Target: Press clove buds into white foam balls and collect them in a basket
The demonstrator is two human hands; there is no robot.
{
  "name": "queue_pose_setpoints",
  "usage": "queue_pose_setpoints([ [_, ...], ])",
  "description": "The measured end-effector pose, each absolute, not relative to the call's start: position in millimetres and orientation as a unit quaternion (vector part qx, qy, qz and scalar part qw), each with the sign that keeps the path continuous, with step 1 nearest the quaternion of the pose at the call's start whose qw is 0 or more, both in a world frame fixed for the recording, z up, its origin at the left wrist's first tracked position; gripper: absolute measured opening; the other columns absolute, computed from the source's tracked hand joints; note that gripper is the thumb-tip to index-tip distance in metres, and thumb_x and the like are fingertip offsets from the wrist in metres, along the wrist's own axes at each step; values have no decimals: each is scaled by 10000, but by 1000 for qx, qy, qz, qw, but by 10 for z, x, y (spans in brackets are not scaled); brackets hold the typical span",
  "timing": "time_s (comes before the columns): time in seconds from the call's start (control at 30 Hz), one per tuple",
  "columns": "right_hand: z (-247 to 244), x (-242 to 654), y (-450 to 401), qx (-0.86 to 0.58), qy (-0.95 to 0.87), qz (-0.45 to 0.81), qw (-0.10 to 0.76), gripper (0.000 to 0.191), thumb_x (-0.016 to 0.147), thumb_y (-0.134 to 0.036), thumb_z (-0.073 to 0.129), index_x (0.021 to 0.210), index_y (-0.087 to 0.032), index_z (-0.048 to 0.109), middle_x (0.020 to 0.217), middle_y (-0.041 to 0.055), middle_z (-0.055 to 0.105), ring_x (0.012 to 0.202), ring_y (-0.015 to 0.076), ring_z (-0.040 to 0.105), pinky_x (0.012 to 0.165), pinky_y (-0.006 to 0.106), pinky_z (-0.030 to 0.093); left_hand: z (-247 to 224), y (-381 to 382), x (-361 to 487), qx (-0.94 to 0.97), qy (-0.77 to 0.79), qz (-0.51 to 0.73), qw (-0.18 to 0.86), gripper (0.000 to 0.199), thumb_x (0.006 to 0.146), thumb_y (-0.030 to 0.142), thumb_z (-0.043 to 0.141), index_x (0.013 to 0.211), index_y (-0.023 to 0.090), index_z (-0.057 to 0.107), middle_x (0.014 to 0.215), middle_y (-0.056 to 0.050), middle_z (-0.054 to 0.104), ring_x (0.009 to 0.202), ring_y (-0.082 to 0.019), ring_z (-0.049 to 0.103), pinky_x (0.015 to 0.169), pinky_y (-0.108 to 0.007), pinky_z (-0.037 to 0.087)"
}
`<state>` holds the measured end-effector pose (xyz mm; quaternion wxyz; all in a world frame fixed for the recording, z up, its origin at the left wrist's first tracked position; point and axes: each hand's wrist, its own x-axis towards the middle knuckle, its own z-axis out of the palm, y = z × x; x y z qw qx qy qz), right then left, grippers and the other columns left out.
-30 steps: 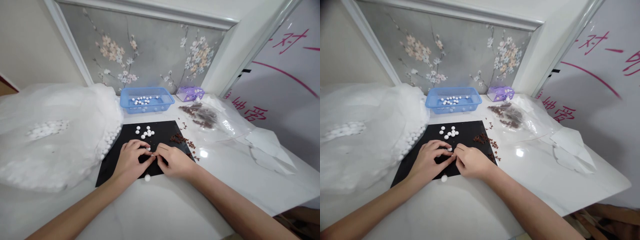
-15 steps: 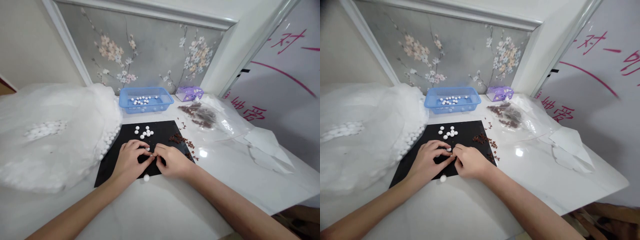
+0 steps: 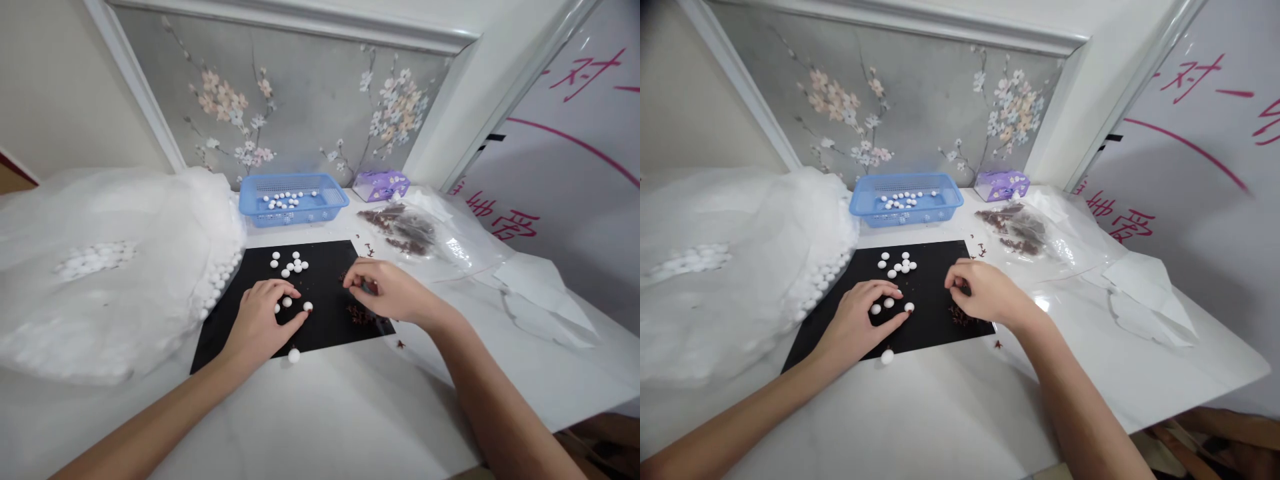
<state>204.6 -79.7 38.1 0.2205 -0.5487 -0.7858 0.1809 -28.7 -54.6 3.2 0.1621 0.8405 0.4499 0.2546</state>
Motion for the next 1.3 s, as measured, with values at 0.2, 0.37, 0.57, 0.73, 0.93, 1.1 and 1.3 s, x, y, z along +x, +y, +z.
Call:
queue_pose_setpoints([
  [0.2,418,2176,-826,-580,-749,303,104,114,684,-144,557,754,-193,632,608,-28,549,499,93,471,443,197,348,34,-535,-309,832,458,249,188,89,772,268,566,854,246,592,1006,-7,622,982,-220,533,872,-414,370],
  [0.37,377,2086,-810,-544,-777,287,131,134,727,-162,558,805,-196,662,651,-20,557,541,97,478,485,208,359,61,-541,-305,824,467,246,207,106,831,264,486,831,253,592,955,7,645,945,-206,551,858,-404,375],
  [0.57,331,2052,-793,-515,-798,275,149,153,759,-143,518,749,-183,665,685,0,605,563,103,499,518,222,377,86,-565,-294,813,487,237,214,128,810,333,517,881,266,600,913,2,657,880,-217,562,810,-394,413],
  [0.73,337,1979,-820,-521,-794,269,164,174,745,-105,503,808,-182,647,659,-10,596,538,94,497,502,208,375,97,-563,-285,834,458,234,199,130,803,284,514,872,267,623,938,6,666,929,-214,569,857,-402,383],
  [0.93,290,1946,-816,-526,-799,254,142,169,726,-72,500,750,-188,621,647,-22,587,531,84,487,495,197,349,87,-562,-288,834,460,231,201,138,808,272,515,898,269,621,926,8,669,907,-204,566,849,-400,382],
  [1.1,286,1910,-812,-524,-803,232,163,139,767,-98,490,745,-184,598,707,-8,592,563,90,498,515,204,363,73,-560,-293,837,450,232,207,154,815,305,515,900,265,637,937,2,668,911,-204,566,853,-403,382],
  [1.3,279,1823,-812,-521,-801,187,227,126,814,-121,476,795,-180,586,772,5,583,606,93,498,550,212,381,65,-558,-288,832,455,221,229,165,803,321,538,930,276,632,902,6,662,895,-204,553,833,-390,407],
])
